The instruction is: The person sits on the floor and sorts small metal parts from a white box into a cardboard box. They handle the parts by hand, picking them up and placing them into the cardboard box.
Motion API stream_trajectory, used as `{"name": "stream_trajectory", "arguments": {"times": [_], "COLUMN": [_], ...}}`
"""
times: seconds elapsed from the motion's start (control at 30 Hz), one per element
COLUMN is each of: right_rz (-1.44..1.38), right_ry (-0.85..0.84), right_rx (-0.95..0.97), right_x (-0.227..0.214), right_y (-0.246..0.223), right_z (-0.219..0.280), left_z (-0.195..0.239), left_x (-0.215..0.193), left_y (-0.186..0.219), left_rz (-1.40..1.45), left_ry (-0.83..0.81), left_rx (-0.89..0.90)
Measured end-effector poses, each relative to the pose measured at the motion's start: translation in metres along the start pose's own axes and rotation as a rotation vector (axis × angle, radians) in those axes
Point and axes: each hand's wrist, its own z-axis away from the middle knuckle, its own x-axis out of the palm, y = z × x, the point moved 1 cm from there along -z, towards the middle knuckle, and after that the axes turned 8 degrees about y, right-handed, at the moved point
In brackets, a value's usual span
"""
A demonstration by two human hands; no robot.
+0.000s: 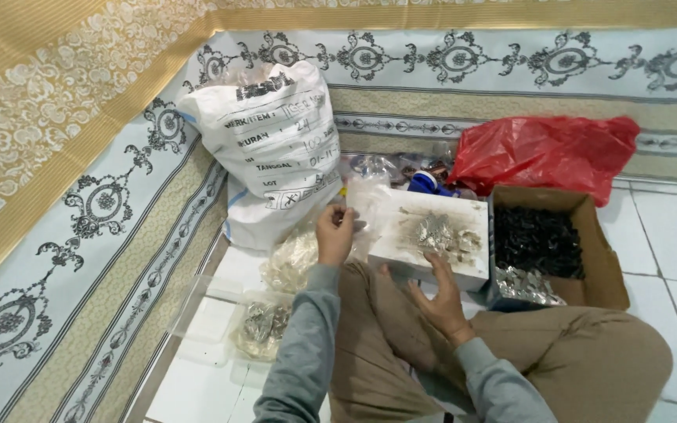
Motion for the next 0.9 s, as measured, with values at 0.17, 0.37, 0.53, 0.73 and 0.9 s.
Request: {"name": "stream_trajectory", "arguments": {"times": [0.17, 0.37, 0.53, 0.73, 0.9], "right_rz": [-0.055, -0.041, -0.061, -0.082, 0.012], "right_ry": [0.01, 0.152, 0.177, 0.162, 0.175], "right_rx": [-0.088, -0.13, -0.069, 0.013, 0.021], "right_x": [-0.012, -0.024, -0.034, -0.028, -0.031], "right_y": [-0.049, -0.049, -0.042, -0.048, -0.066], "right_z": [0.01, 0.009, 0.007, 0.004, 0.001], "left_z": [0.025, 0.062, 0.123, 0.149, 0.166], "left_x": [0.051, 0.065, 0.03, 0.015, 0.021], "left_y": [-0.034, -0.034, 0.087, 0.045, 0.025], "left_rz": [0.095, 0.019, 0.0, -0.346, -0.466], "left_ry": [-0.041, -0.051, -0.186, -0.419, -0.05], "left_rx": [-0.101, -0.087, -0.026, 0.248, 0.432]}}
